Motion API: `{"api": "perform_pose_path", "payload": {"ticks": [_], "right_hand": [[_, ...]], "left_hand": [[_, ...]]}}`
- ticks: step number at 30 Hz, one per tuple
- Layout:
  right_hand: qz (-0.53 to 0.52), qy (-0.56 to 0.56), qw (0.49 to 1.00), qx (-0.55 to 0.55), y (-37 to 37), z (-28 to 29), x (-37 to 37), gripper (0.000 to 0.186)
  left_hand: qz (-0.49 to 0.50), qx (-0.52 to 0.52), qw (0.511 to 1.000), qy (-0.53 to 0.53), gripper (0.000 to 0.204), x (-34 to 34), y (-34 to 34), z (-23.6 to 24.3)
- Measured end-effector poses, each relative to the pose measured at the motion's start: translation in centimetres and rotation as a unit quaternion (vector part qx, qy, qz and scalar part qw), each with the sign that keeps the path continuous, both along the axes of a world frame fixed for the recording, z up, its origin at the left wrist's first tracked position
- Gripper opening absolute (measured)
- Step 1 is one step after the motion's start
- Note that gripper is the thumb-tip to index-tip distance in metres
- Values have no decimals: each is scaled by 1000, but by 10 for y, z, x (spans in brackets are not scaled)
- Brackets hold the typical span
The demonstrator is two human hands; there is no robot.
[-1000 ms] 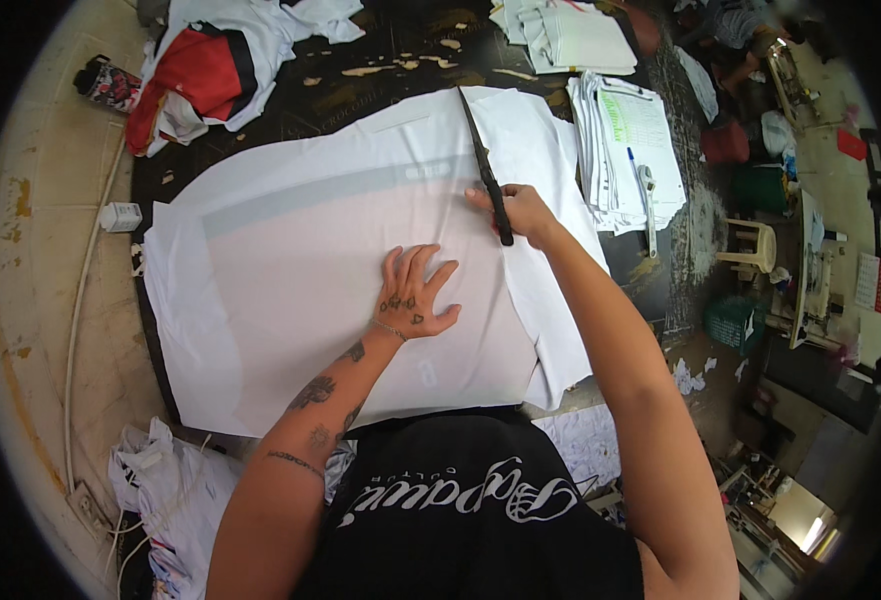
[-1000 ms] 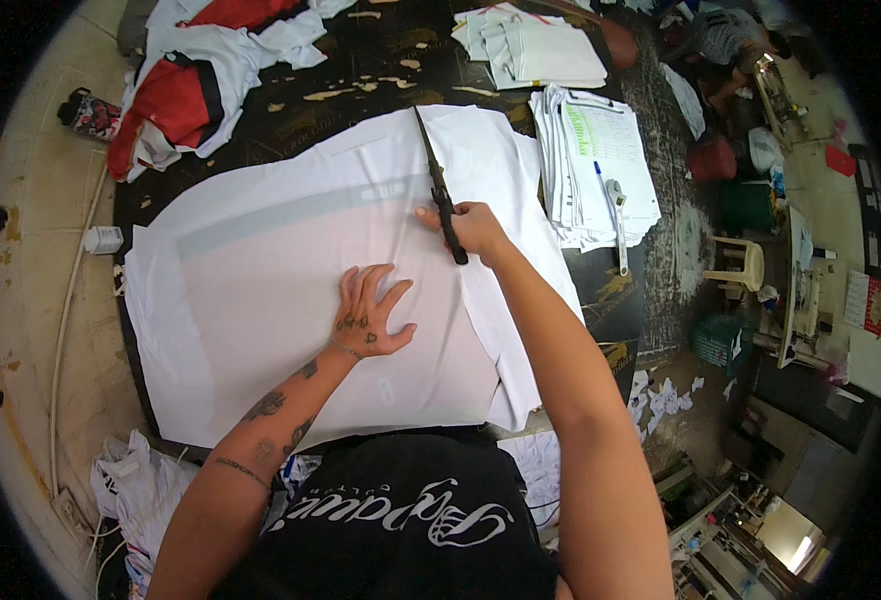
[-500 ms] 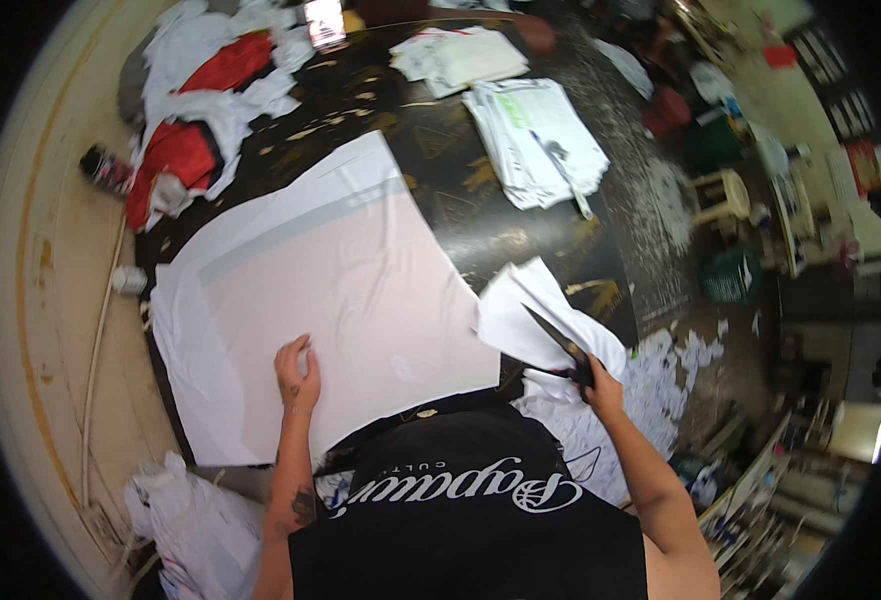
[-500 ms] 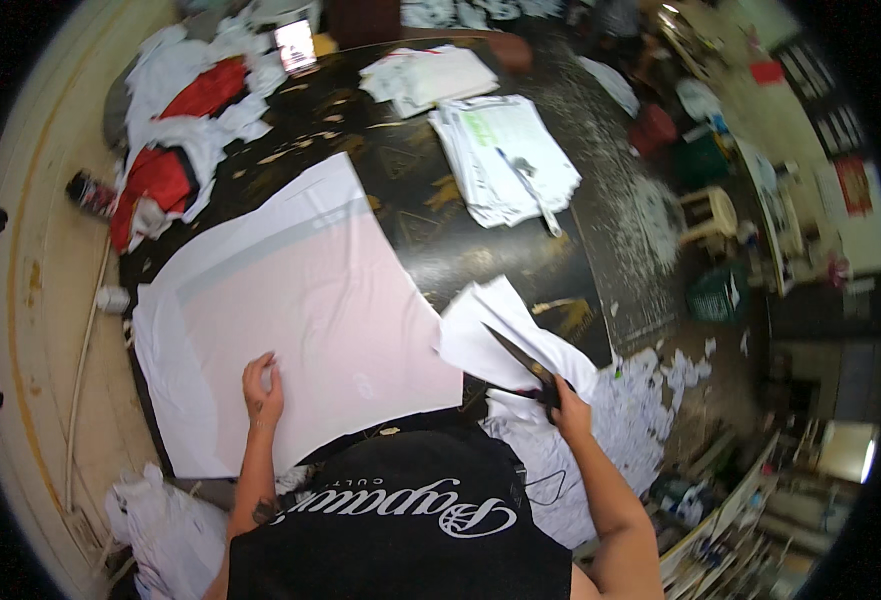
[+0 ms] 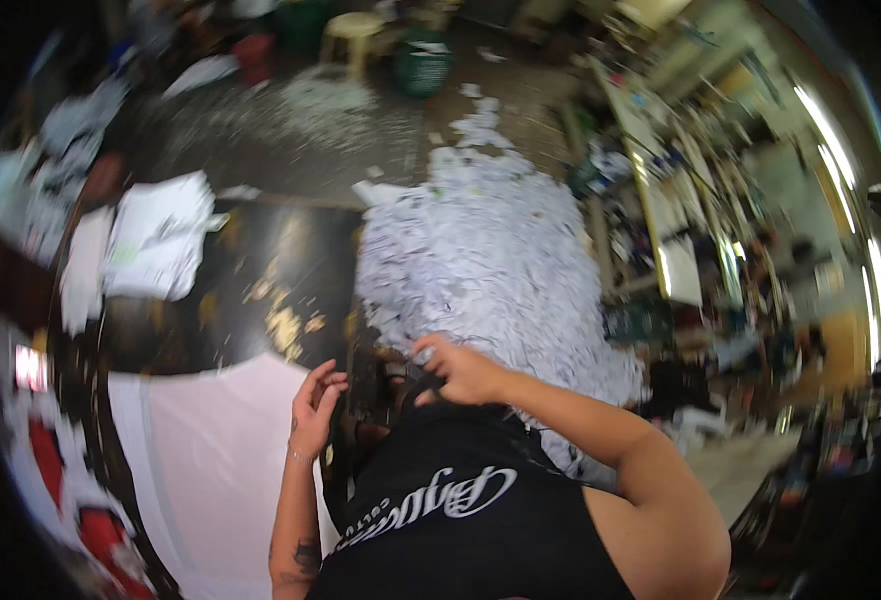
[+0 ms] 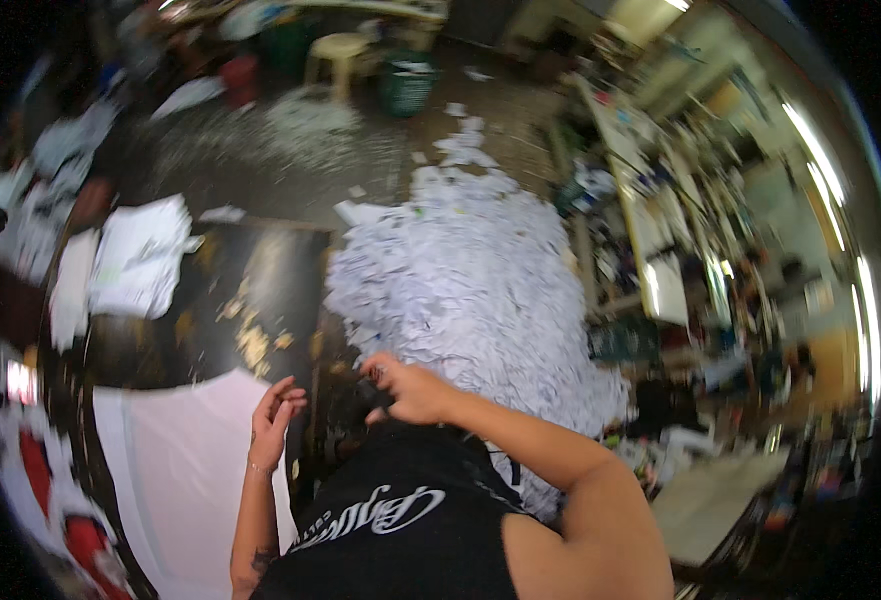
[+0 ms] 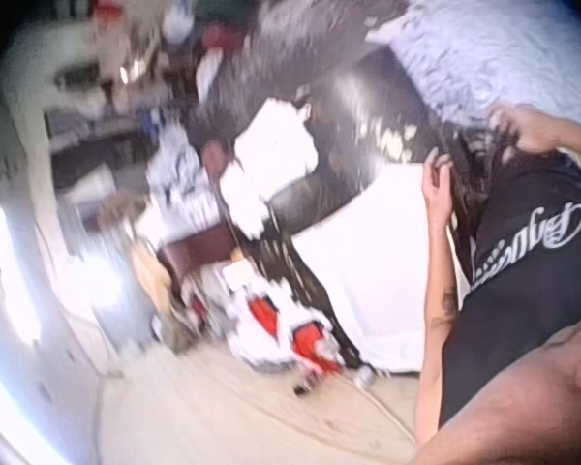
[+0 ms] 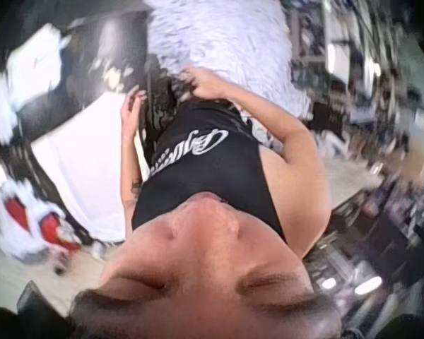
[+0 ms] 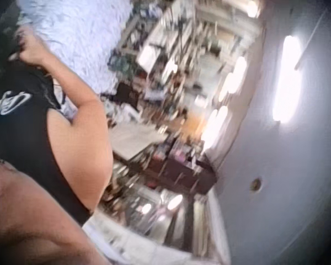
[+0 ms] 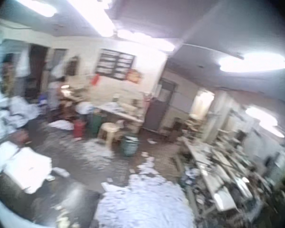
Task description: The person repeatedly cuts the side seams of a red and white jersey using shears. They flip the garment over, smooth it on the table, and continue cutting along the edges. The process is repeated multiple times on the same piece of fabric.
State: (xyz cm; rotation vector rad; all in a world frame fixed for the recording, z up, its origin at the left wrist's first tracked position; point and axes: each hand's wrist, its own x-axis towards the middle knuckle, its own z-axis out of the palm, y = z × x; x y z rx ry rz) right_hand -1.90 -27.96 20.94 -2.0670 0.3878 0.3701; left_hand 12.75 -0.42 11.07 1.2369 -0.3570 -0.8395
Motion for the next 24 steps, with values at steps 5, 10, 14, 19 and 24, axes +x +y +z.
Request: {"api": "perform_pose_path", "payload": {"ticks": [5, 10, 14, 19, 24], "right_hand": [[36, -129, 990, 43, 6, 20, -25, 68], [-15, -178, 982, 68, -21, 12, -38, 65], [-25, -174, 980, 97, -51, 1, -37, 70], [33, -93, 991, 92, -87, -8, -20, 77], [137, -144, 974, 112, -104, -6, 9, 64]], "left_hand": [[-39, -137, 980, 137, 35, -31, -98, 40], [-58, -131, 984, 103, 14, -34, -138, 63], [-28, -109, 989, 100, 13, -37, -156, 60], [59, -81, 990, 94, 12, -47, -185, 53], [62, -98, 993, 37, 21, -33, -184, 60]]}}
